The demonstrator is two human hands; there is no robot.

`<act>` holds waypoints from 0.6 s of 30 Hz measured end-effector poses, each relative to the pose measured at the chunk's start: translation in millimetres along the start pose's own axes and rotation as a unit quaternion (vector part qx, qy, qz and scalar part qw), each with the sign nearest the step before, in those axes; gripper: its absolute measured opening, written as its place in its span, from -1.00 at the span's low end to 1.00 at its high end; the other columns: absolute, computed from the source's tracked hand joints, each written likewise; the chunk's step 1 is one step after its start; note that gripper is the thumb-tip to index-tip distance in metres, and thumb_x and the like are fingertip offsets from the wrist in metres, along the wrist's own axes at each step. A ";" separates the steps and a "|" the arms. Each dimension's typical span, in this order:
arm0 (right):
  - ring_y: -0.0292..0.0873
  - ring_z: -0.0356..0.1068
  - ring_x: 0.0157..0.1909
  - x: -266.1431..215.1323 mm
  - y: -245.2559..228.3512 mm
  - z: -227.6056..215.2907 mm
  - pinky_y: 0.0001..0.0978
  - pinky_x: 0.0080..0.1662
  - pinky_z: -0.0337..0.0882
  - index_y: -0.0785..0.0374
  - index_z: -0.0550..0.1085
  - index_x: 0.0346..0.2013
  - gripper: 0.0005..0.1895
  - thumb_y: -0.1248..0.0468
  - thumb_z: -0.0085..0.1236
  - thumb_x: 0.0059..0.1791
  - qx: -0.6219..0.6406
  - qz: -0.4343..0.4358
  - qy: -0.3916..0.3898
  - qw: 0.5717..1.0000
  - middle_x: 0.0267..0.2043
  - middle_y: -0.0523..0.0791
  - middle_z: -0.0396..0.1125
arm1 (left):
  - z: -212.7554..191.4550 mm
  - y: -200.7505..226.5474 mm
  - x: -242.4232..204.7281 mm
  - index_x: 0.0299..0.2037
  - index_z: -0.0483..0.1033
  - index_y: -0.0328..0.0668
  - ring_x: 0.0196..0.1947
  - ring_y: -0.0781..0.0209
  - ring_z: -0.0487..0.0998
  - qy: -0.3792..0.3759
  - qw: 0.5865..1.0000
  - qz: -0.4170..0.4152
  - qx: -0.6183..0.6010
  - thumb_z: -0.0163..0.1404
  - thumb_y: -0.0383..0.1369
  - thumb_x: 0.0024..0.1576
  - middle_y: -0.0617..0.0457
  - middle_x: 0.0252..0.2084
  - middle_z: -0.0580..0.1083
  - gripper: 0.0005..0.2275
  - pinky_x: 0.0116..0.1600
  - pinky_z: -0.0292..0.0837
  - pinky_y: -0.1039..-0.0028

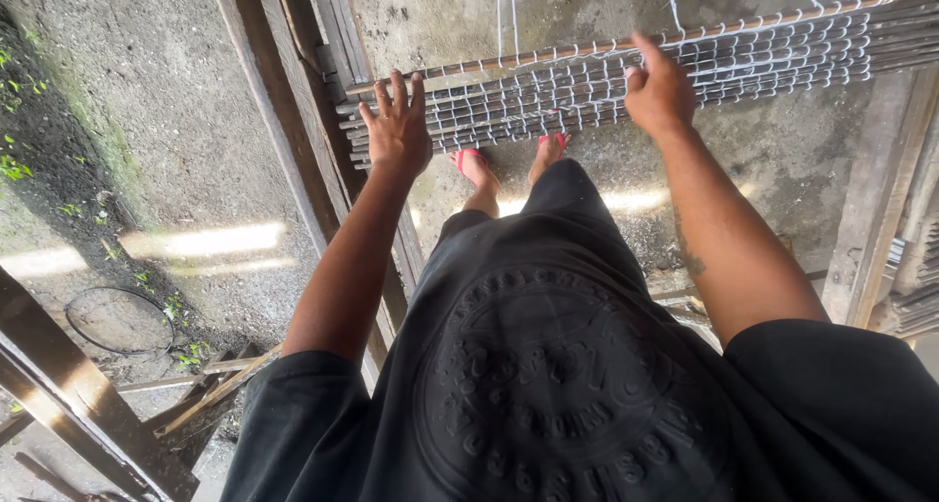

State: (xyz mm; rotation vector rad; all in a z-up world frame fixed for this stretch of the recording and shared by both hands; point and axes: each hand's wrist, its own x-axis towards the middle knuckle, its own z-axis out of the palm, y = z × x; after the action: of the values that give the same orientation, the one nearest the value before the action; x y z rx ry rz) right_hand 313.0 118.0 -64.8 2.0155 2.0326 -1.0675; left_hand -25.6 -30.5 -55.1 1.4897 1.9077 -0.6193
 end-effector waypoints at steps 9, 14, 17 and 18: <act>-0.26 0.39 -0.36 28.4 46.2 -4.0 -0.47 -0.56 0.30 -0.01 0.24 0.41 -0.47 0.34 -0.04 0.13 -0.050 -0.003 0.054 0.997 0.16 -0.13 0.41 | -15.7 10.5 -8.3 0.55 -0.37 -0.04 0.55 -0.31 -0.29 -0.018 0.999 -0.018 -0.029 -0.18 -0.62 0.19 -0.23 0.58 -0.36 -0.24 0.53 -0.23 -0.17; -0.12 0.28 -0.31 29.0 55.0 -21.2 -0.27 -0.41 0.30 -0.03 0.24 0.46 -0.44 0.30 -0.03 0.13 -0.063 -0.074 0.018 0.995 -0.07 -0.06 0.46 | -16.6 14.8 -8.0 0.56 -0.37 -0.05 0.54 -0.31 -0.30 -0.014 0.999 -0.021 -0.035 -0.15 -0.61 0.17 -0.24 0.58 -0.35 -0.21 0.55 -0.23 -0.11; 0.01 0.47 -0.05 39.0 74.4 -20.4 -0.13 -0.23 0.50 -0.01 0.23 0.43 -0.46 0.24 -0.01 0.13 -0.076 -0.043 0.065 0.994 0.01 -0.03 0.47 | -13.3 14.7 -7.8 0.55 -0.31 -0.07 0.53 -0.34 -0.26 0.003 0.999 -0.013 -0.045 -0.04 -0.53 0.16 -0.27 0.57 -0.30 -0.20 0.53 -0.16 -0.13; -0.07 0.48 -0.06 42.4 78.3 -21.8 -0.25 -0.29 0.51 0.00 0.22 0.42 -0.46 0.24 0.01 0.13 -0.081 -0.016 0.083 0.993 0.09 -0.08 0.47 | -11.6 13.6 -5.6 0.55 -0.28 -0.09 0.52 -0.39 -0.21 0.019 0.999 -0.005 -0.044 0.04 -0.46 0.16 -0.29 0.56 -0.25 -0.19 0.51 -0.11 -0.16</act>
State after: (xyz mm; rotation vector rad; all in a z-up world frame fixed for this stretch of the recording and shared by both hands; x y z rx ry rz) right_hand 387.4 156.4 -102.2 2.0558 2.1588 -0.7336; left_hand -13.8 -22.8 -42.8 1.4469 1.9466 -0.5085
